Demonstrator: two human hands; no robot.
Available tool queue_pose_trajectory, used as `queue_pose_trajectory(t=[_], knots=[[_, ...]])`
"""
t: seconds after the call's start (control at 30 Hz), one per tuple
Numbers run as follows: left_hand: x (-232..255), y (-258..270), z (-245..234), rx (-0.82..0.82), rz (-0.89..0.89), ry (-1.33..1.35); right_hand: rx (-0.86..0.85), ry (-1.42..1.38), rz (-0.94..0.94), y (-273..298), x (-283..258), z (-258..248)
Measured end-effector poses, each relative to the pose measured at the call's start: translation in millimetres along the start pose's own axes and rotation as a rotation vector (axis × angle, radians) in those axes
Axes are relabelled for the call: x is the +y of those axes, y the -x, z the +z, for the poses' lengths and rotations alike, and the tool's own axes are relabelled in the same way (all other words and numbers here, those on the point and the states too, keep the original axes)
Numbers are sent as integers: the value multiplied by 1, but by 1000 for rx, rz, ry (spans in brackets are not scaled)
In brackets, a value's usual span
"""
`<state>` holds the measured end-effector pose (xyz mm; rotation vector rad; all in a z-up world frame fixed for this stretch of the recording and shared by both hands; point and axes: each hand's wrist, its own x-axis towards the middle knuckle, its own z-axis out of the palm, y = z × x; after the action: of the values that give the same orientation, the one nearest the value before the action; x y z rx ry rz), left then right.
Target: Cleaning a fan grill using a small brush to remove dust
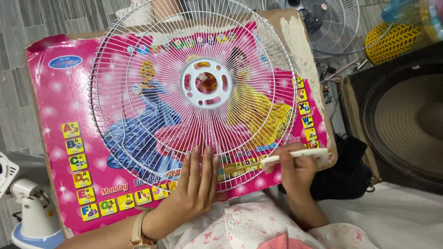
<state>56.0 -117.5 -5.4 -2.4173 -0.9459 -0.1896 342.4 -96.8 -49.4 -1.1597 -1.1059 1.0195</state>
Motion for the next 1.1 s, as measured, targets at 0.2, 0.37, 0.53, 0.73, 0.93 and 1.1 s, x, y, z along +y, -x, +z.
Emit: queue_pose_trajectory(t=[0.2,0.37,0.53,0.73,0.93,1.1], knots=[[0,2,5,30,-21,45,355,-85,-93,-26,-1,-8],[-3,0,0,27,-15,37,92,-16,-6,-6,26,-22],[-5,1,3,42,10,16,78,8,-86,-14,-8,8],[-9,0,0,62,7,31,191,-9,-44,-21,10,-16],[-11,0,1,76,-6,36,-39,-106,-15,-4,7,-6],[-8,0,1,84,-34,46,93,-174,38,2,8,3]])
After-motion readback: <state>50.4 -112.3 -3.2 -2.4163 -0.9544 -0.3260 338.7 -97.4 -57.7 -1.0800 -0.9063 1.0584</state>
